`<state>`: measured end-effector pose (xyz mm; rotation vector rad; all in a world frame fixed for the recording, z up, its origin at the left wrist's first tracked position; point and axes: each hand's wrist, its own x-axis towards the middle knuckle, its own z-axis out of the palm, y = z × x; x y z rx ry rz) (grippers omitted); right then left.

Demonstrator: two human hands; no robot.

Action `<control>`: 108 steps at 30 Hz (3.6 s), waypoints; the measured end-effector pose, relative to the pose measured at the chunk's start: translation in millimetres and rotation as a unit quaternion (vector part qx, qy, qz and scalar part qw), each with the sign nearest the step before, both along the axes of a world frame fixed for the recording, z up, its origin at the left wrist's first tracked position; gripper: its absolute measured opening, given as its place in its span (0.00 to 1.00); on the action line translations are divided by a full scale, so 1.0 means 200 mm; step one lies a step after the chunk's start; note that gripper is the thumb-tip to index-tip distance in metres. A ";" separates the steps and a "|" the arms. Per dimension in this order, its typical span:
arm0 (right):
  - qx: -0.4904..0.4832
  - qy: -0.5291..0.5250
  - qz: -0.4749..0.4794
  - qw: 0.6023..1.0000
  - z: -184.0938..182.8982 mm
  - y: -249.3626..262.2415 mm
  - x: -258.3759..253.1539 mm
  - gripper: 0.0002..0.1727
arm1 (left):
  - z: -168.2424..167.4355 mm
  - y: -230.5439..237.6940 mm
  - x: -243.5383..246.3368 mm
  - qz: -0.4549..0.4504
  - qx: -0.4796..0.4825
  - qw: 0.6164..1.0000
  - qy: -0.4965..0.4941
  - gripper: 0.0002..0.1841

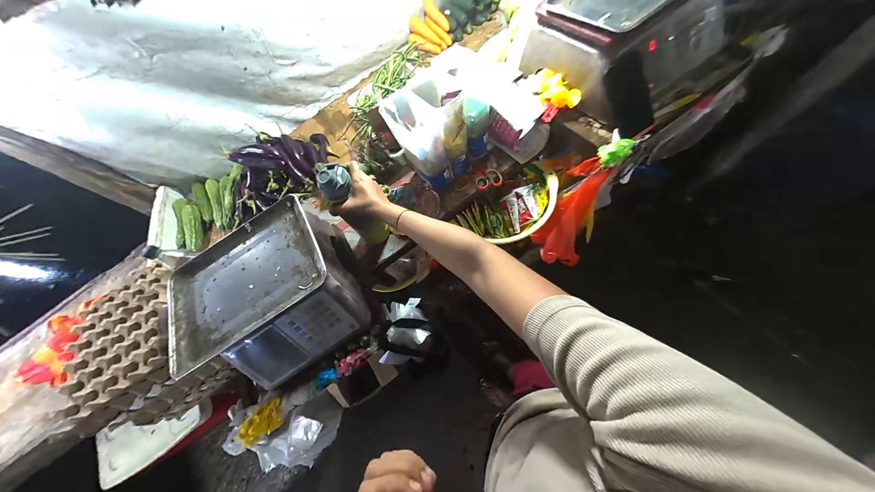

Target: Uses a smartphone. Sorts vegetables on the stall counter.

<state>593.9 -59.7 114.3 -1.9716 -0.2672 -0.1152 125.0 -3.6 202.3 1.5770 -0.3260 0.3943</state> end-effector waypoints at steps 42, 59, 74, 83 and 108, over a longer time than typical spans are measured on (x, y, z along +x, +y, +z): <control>-0.014 0.037 0.514 0.857 -0.05 -0.19 0.45 0.48 | -0.35 0.04 1.88 0.416 0.472 0.773 0.088 0.28; -0.310 -0.058 0.158 0.936 -0.39 0.01 0.66 0.33 | -0.06 0.36 1.49 0.429 0.492 0.750 0.108 0.32; -0.335 -0.024 0.256 0.906 -0.68 0.67 0.91 0.37 | -0.24 0.36 1.60 0.425 0.432 0.765 0.216 0.41; -0.410 -0.096 0.238 0.876 -0.66 0.87 1.37 0.22 | -0.23 0.33 1.59 0.475 0.431 0.736 0.219 0.41; -0.323 0.014 0.087 0.942 -0.44 0.70 1.44 0.36 | -0.23 0.30 1.60 0.509 0.426 0.710 0.234 0.42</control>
